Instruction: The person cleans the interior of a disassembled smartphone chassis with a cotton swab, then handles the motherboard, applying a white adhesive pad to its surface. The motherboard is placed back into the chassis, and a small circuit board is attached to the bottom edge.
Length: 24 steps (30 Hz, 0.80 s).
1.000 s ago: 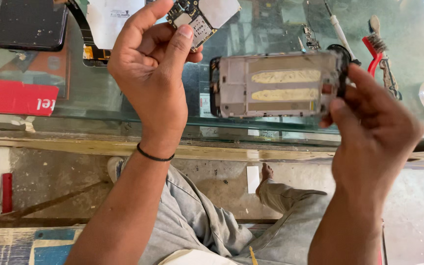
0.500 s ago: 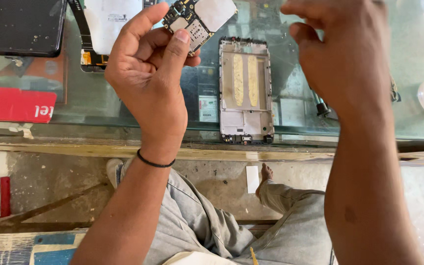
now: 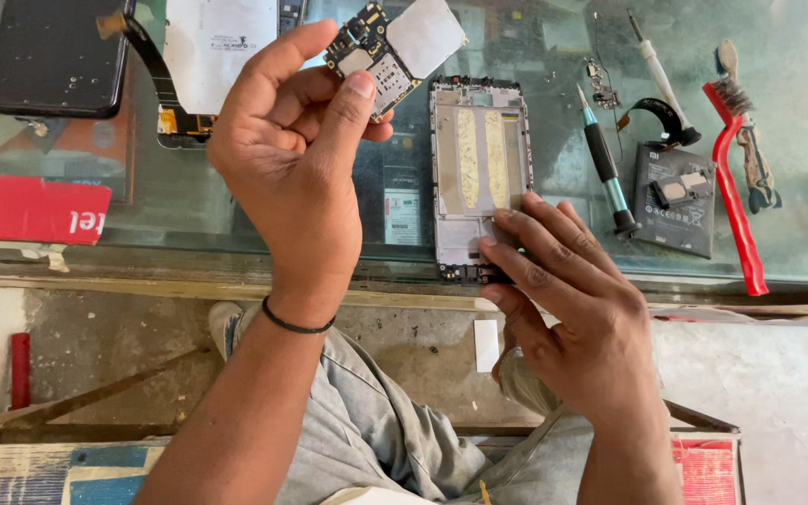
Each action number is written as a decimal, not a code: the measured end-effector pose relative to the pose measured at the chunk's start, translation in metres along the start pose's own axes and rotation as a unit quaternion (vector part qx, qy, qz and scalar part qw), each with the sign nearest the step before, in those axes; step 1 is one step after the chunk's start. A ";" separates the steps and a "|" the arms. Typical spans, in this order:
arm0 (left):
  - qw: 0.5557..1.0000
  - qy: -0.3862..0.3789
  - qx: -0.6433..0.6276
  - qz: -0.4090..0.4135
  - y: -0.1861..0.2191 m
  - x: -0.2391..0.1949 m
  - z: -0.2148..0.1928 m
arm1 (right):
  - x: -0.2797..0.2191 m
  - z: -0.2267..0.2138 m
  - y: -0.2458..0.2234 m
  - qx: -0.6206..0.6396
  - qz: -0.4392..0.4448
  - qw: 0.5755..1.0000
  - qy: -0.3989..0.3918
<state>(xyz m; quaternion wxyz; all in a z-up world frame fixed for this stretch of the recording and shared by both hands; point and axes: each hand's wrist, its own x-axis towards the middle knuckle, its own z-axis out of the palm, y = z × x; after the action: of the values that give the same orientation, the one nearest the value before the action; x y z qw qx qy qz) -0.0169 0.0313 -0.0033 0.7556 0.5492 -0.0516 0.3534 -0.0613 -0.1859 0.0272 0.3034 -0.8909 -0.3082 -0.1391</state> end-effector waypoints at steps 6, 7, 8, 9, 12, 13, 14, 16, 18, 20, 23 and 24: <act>0.997 -0.042 -0.012 -0.058 -0.004 0.006 0.002 | -0.004 -0.001 0.010 0.004 -0.007 1.000 0.002; 0.995 -0.045 -0.007 -0.093 -0.005 0.011 0.003 | -0.004 -0.001 0.009 0.005 -0.004 1.000 0.003; 0.991 -0.047 -0.002 -0.126 -0.005 0.018 0.004 | -0.004 -0.001 0.009 0.007 -0.002 1.000 0.003; 0.988 -0.081 0.052 -0.120 -0.005 0.025 0.006 | -0.003 -0.002 0.008 0.012 0.000 1.000 0.001; 0.968 -0.170 0.165 -0.078 -0.009 0.053 0.015 | 0.000 -0.004 0.005 0.022 0.006 1.000 0.004; 0.965 -0.190 0.171 -0.054 -0.014 0.064 0.020 | 0.001 -0.004 0.005 0.023 0.007 1.000 0.006; 0.961 -0.210 0.176 -0.030 -0.017 0.074 0.025 | 0.001 -0.004 0.004 0.024 0.007 1.000 0.008; 0.944 -0.289 0.120 -0.108 -0.022 0.094 0.031 | 0.002 -0.004 0.003 0.027 0.012 1.000 0.009; 0.918 -0.346 0.089 -0.170 -0.028 0.109 0.038 | 0.002 -0.002 0.005 0.026 0.018 0.999 0.010; 0.894 -0.382 0.083 -0.218 -0.036 0.118 0.044 | 0.002 0.000 0.006 0.022 0.028 0.999 0.009; 0.881 -0.420 0.040 -0.215 -0.043 0.121 0.045 | 0.004 -0.002 0.008 0.052 0.028 0.998 0.012; 0.874 -0.440 0.016 -0.207 -0.044 0.122 0.043 | 0.007 -0.002 0.008 0.120 0.041 0.990 0.057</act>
<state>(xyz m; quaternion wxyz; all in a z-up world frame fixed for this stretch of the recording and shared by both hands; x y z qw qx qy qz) 0.1133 0.0454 0.0357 0.7016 0.6583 -0.2581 -0.0879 -0.0505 -0.1891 0.0286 0.4309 -0.8503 -0.2681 -0.1394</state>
